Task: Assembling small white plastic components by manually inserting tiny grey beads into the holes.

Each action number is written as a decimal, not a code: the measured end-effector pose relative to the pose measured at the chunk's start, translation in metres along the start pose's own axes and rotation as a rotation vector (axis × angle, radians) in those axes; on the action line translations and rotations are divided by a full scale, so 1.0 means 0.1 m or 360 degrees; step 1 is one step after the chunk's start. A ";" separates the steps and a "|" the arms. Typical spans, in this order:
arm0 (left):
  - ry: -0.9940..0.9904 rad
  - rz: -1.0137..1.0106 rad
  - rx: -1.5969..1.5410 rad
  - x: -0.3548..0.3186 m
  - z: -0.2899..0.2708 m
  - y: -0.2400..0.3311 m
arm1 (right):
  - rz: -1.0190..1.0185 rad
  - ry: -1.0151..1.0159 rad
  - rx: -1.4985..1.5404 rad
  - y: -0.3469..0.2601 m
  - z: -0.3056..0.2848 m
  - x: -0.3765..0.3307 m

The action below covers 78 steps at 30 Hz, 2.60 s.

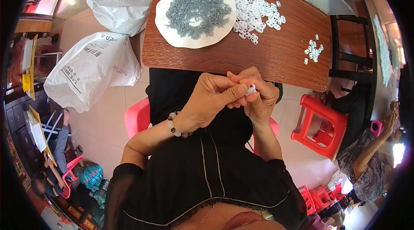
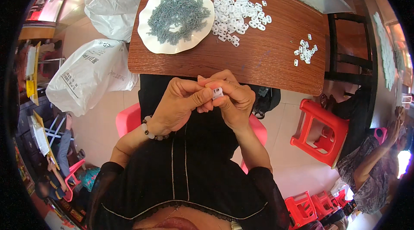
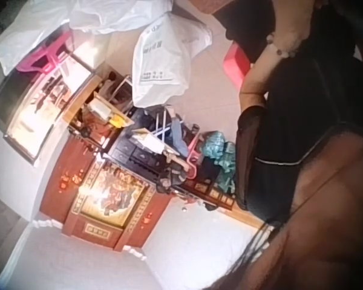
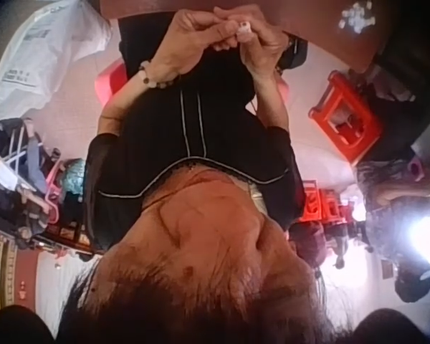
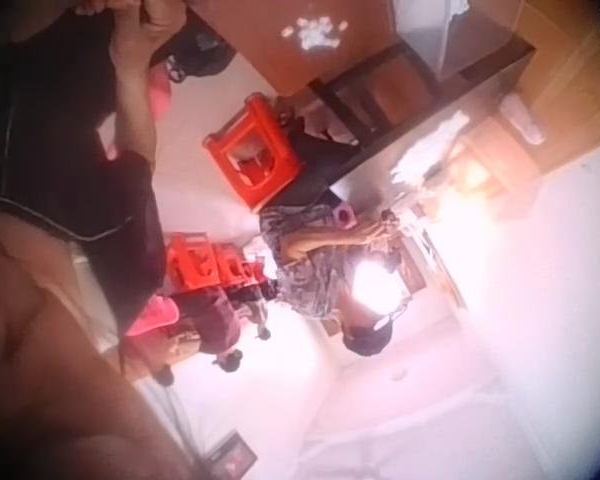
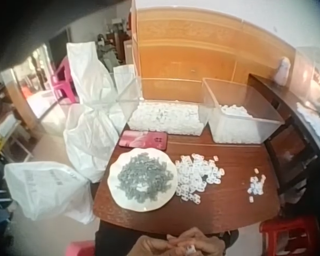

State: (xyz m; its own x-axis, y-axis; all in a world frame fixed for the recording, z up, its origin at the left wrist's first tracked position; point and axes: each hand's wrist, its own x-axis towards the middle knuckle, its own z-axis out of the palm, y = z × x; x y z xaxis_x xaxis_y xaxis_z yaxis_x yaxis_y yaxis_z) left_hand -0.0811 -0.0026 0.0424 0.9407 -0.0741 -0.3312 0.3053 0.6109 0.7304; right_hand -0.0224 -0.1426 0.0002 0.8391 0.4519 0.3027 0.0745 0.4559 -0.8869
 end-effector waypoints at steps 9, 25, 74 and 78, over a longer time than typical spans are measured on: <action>0.0072 -0.0019 -0.0043 0.04 0.02 -0.04 | 0.0003 0.0116 -0.0103 0.05 0.03 -0.04; 0.0049 0.0106 0.0056 0.32 0.04 -0.06 | 0.0110 0.0069 0.0233 0.14 -0.18 0.05; -0.0190 0.0328 0.0257 0.57 -0.16 -0.32 | 0.0391 0.0142 0.0135 0.07 -0.26 0.11; -0.0164 0.0291 0.0185 0.55 -0.19 -0.33 | 0.0441 0.0125 0.0153 0.08 -0.24 0.11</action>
State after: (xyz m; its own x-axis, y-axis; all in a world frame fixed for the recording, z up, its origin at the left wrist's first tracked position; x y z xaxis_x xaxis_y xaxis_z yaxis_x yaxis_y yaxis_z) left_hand -0.0424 -0.0122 -0.0110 0.9902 -0.0542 -0.1284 0.1376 0.5271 0.8386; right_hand 0.0001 -0.1528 -0.0118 0.8598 0.5100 0.0228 -0.2112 0.3959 -0.8937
